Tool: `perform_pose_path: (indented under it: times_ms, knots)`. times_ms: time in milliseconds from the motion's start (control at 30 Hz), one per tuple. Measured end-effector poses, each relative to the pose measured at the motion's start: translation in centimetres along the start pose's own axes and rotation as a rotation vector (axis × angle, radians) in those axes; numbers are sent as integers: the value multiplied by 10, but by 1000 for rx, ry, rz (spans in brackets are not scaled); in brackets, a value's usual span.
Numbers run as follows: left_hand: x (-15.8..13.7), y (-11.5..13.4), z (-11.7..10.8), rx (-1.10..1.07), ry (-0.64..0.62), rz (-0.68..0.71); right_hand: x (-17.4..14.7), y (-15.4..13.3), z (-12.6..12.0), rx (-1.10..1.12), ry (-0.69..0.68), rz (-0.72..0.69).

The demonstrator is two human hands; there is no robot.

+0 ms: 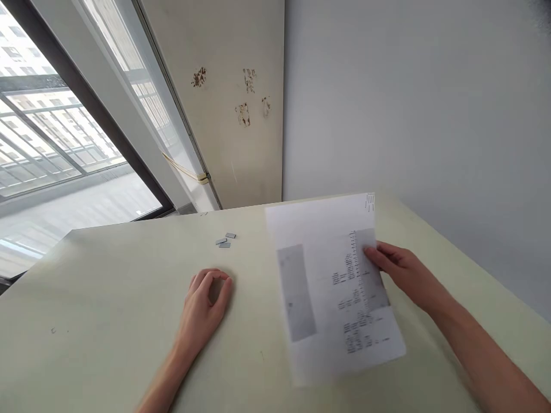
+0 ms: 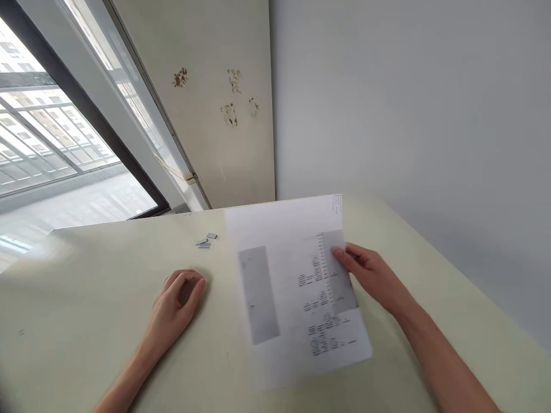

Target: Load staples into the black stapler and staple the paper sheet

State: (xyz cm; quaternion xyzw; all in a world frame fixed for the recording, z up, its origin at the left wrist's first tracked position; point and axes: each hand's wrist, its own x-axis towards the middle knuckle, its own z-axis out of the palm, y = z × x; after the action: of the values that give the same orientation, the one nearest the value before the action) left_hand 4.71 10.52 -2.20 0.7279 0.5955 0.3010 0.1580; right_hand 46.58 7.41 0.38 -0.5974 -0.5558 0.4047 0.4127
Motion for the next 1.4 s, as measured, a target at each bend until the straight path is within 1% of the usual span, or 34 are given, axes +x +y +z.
perform_pose_path:
  times_ms: [100, 167, 233, 300, 333, 367, 400, 500, 533, 567, 633, 733, 867, 967, 1033, 1100, 1200, 1267, 1300, 1367, 1400]
  knots:
    - [0, -2, 1, 21, -4, 23, 9, 23, -27, -205, 153, 110]
    - [-1, -2, 1, 35, -4, 32, 13, 43, -39, -341, 227, 154]
    - [-2, -2, 2, 55, -4, 51, 17, 60, -46, -448, 388, 130]
    - [-3, -1, 2, 77, -5, 75, 20, 71, -45, -572, 560, 53]
    - [-2, -1, 2, 85, -8, 85, 21, 74, -43, -621, 605, 3]
    - [-2, 0, 3, 90, -10, 92, 22, 76, -39, -655, 605, -42]
    - [-2, 0, 3, 92, -11, 97, 22, 76, -35, -675, 560, -78]
    - [-1, 0, 4, 96, -9, 115, 21, 77, -21, -711, 326, -111]
    - [-1, 0, 4, 96, -6, 121, 22, 79, -18, -745, 268, -110]
    - [0, -1, 4, 97, -2, 127, 22, 83, -15, -786, 237, -106]
    - [0, -2, 4, 98, 4, 137, 25, 92, -15, -867, 245, -90]
    - [-1, -3, 4, 106, 10, 142, 30, 105, -22, -938, 292, -56]
    - [-1, -3, 4, 115, -2, 144, 35, 115, -34, -962, 332, -29]
    - [-1, -3, 4, 112, -7, 145, 37, 117, -37, -946, 335, -24]
    - [-1, -2, 3, 109, -3, 147, 36, 115, -36, -918, 350, -24]
    - [0, -2, 3, 106, 3, 153, 34, 105, -34, -873, 408, -60]
    - [-1, -3, 3, 108, 3, 164, 25, 74, -26, -742, 577, -183]
    - [-1, -3, 4, 113, -7, 160, 17, 49, -16, -629, 640, -211]
    - [-2, -3, 4, 114, -11, 156, 13, 38, -9, -576, 648, -202]
    - [-2, -3, 3, 114, -20, 144, 7, 21, 7, -449, 593, -136]
    - [-2, -3, 3, 113, -22, 138, 4, 16, 15, -361, 565, -124]
